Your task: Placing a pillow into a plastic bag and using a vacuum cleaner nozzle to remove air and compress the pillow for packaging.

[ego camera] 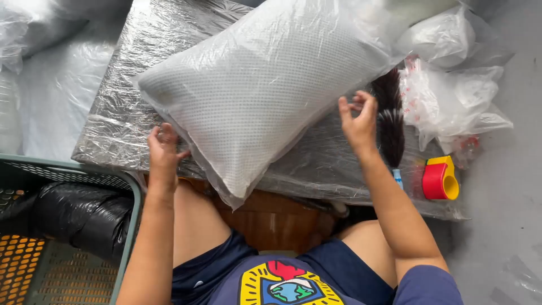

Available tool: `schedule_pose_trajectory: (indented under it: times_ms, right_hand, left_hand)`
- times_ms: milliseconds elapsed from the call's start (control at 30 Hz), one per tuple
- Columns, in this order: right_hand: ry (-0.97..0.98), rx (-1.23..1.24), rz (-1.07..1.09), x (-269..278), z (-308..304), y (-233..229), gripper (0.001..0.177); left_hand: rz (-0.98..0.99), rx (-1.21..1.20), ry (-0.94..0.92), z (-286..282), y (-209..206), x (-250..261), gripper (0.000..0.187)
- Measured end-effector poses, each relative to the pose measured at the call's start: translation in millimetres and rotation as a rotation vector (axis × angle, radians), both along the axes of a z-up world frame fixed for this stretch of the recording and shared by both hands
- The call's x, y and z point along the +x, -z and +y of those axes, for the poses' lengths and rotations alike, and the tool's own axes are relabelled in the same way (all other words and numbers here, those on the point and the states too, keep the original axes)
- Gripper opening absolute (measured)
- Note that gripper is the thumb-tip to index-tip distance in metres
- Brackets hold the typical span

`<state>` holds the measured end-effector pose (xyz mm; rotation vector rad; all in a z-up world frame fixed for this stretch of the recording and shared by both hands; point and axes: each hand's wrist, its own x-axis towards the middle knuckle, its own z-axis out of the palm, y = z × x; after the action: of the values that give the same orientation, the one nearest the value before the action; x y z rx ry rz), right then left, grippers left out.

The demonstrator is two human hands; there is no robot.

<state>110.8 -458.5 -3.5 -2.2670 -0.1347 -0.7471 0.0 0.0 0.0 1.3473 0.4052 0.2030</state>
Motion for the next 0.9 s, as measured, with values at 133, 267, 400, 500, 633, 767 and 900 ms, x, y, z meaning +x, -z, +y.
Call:
schedule_pose_trajectory:
  times_ms: [133, 267, 400, 500, 633, 767, 900]
  right_hand:
    - [0.072, 0.770, 0.602, 4.5, 28.2, -23.5, 0.095]
    - [-0.172, 0.967, 0.810, -14.4, 85.0, -12.8, 0.093]
    - [-0.480, 0.795, 0.741, -35.3, 120.7, 46.3, 0.070]
    - [-0.708, 0.429, 0.775, -98.9, 157.5, -71.6, 0.035]
    - [-0.467, 0.078, 0.013, -85.5, 98.6, -88.2, 0.010]
    - [0.000, -0.058, 0.160, -54.4, 43.9, -62.6, 0.067]
    - [-0.126, -0.030, 0.545, -82.9, 79.3, -69.0, 0.102]
  left_hand:
    - [0.189, 0.202, 0.177, -43.2, 2.5, 1.9, 0.115]
    - [0.092, -0.035, 0.139, -42.5, 33.4, 15.8, 0.067]
    - [-0.127, -0.210, -0.124, 48.8, 71.8, 63.0, 0.053]
    - [-0.478, -0.314, -0.462, 150.8, 94.0, 98.1, 0.048]
    - [-0.231, 0.351, -0.630, 91.2, 8.4, 44.8, 0.037]
    - [0.044, 0.017, -0.235, 1.1, 7.3, 17.8, 0.065]
    - [0.084, -0.004, 0.106, -65.4, 29.0, 28.7, 0.116]
